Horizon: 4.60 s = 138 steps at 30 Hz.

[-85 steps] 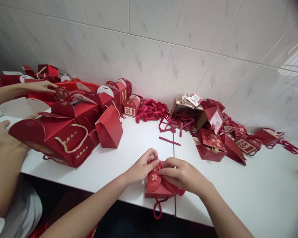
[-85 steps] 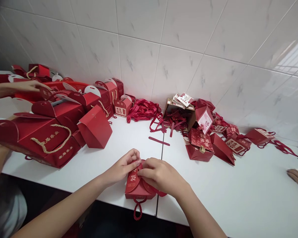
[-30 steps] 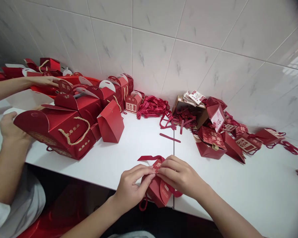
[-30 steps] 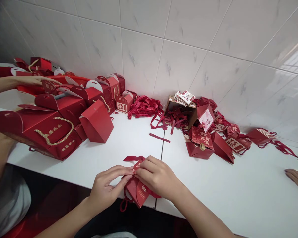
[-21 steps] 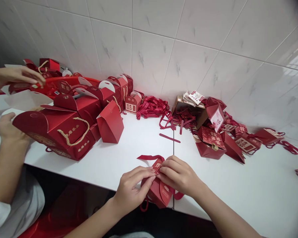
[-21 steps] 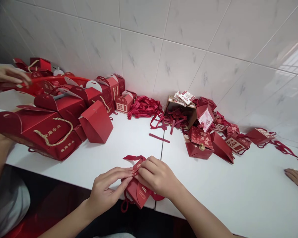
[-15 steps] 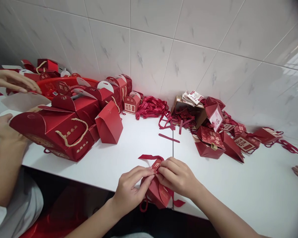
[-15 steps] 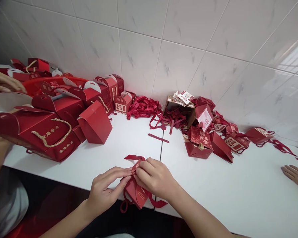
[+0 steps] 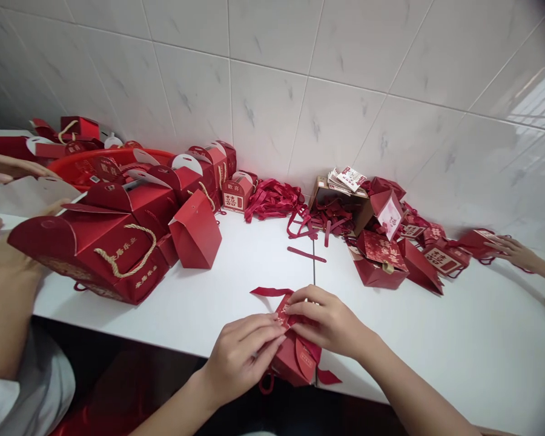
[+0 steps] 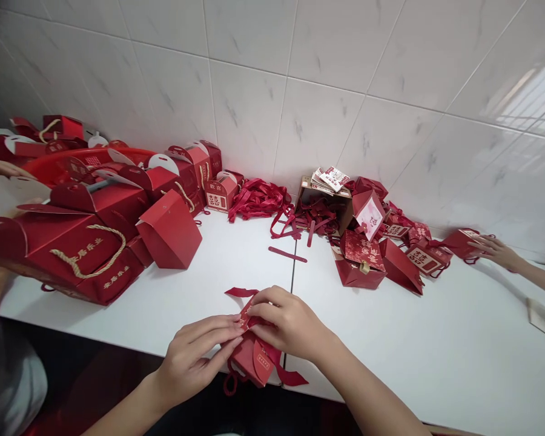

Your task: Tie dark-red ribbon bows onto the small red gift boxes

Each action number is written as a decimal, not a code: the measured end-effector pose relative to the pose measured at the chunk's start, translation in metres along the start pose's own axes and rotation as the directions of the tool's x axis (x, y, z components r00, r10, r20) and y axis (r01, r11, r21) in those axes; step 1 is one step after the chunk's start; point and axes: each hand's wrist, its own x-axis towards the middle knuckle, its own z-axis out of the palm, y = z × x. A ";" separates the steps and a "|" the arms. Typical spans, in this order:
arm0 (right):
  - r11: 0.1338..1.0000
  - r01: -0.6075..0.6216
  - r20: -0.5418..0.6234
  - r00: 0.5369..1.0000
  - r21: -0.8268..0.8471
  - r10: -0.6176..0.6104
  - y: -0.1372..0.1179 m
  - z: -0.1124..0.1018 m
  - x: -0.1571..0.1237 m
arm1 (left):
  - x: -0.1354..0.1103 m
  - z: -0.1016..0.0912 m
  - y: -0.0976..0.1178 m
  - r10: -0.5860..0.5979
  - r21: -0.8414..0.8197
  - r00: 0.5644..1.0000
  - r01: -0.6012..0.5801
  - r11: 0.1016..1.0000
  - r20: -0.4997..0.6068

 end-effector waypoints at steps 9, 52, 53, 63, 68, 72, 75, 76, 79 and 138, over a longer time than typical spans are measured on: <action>0.994 -0.104 0.071 0.992 -0.044 0.107 -0.007 0.001 -0.001 | -0.002 0.002 0.001 0.057 0.063 0.998 -0.057 0.996 0.001; 0.979 -0.140 0.014 0.990 0.150 0.139 -0.009 -0.003 0.003 | 0.002 0.005 0.012 -0.113 0.071 0.993 0.110 0.991 0.039; 0.978 -0.148 0.009 0.989 0.148 0.148 -0.010 -0.002 0.004 | 0.002 0.007 0.013 -0.121 0.069 0.992 0.119 0.990 0.029; 0.963 -0.200 0.020 0.980 0.179 0.200 -0.015 -0.005 0.001 | 0.007 0.014 0.015 -0.121 0.103 0.990 0.128 0.986 -0.070; 0.962 -0.219 0.040 0.976 0.164 0.215 -0.017 -0.007 0.000 | 0.008 0.010 0.012 -0.094 0.104 0.995 0.098 0.990 -0.042; 0.962 -0.228 0.037 0.974 0.154 0.225 -0.017 -0.005 0.000 | 0.009 0.004 0.010 -0.063 0.120 0.998 0.064 0.991 -0.012; 0.961 -0.233 0.035 0.973 0.149 0.230 -0.018 -0.004 0.001 | 0.010 0.002 0.010 -0.049 0.127 0.999 0.047 0.991 0.006; 0.961 -0.233 0.035 0.972 0.147 0.231 -0.018 -0.004 0.001 | 0.010 0.002 0.010 -0.044 0.130 0.999 0.042 0.991 0.008; 0.963 -0.232 0.042 0.973 0.137 0.228 -0.018 -0.004 0.002 | 0.009 0.003 0.009 -0.029 0.147 1.000 0.029 0.989 -0.006; 0.794 -0.595 0.092 0.804 0.124 0.587 -0.050 -0.001 -0.016 | 0.002 0.015 0.004 0.043 0.082 0.996 -0.036 0.996 -0.084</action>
